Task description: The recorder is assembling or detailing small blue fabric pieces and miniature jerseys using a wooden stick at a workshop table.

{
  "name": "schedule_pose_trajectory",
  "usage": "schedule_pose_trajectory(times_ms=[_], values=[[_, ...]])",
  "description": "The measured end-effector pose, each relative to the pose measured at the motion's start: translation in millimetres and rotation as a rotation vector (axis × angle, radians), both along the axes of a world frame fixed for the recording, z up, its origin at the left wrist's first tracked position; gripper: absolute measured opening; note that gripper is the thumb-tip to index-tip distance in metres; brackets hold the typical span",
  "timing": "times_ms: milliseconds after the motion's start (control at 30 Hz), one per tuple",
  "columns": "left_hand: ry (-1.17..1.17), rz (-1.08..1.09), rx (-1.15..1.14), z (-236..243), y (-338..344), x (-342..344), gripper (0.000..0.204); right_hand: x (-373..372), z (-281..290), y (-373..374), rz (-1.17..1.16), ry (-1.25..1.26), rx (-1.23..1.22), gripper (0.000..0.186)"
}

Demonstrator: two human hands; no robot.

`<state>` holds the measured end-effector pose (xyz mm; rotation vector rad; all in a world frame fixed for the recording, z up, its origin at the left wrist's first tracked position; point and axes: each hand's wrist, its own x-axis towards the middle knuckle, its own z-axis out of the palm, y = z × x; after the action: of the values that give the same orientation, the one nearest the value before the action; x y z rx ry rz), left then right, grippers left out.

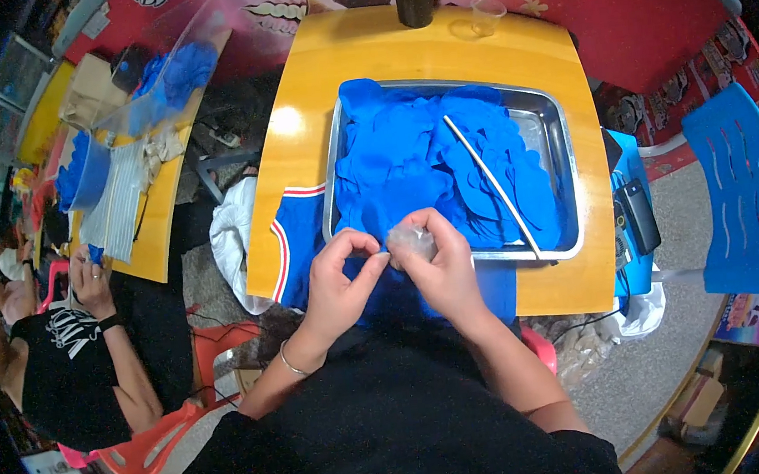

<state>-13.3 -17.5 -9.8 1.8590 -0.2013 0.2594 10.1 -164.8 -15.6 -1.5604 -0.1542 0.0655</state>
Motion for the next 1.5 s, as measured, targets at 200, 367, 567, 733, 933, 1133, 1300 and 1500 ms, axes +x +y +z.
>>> schedule_pose_trajectory(times_ms=[200,367,567,733,933,1133,1300,1500], values=[[0.070,-0.014,-0.065,-8.2,5.7,0.1,0.009,1.8,11.5,-7.0,0.220,0.239,0.271,0.033],[-0.042,-0.067,-0.118,-16.9,9.9,2.7,0.009,-5.3,22.0,1.8,0.106,-0.139,-0.155,0.032],[0.190,-0.174,-0.425,-20.5,2.8,-0.8,0.013,-2.7,11.8,-1.4,0.045,0.044,0.052,0.019],[-0.014,-0.062,-0.131,-17.0,3.5,1.4,0.027,-4.8,26.4,-1.5,0.107,0.186,0.188,0.041],[-0.189,0.036,0.274,5.8,7.8,0.2,0.040,-6.2,42.4,-15.6,0.378,0.240,0.237,0.064],[-0.405,-0.085,0.377,9.7,20.3,4.0,0.026,-10.0,51.7,-20.3,0.367,0.422,0.242,0.064],[-0.273,-0.126,0.229,2.7,22.7,1.3,0.017,-13.2,35.0,-31.1,0.424,0.171,-0.254,0.058],[0.145,-0.290,-0.048,-2.3,22.5,-4.3,0.019,-17.2,33.2,-30.5,0.342,-0.211,-0.524,0.045]])
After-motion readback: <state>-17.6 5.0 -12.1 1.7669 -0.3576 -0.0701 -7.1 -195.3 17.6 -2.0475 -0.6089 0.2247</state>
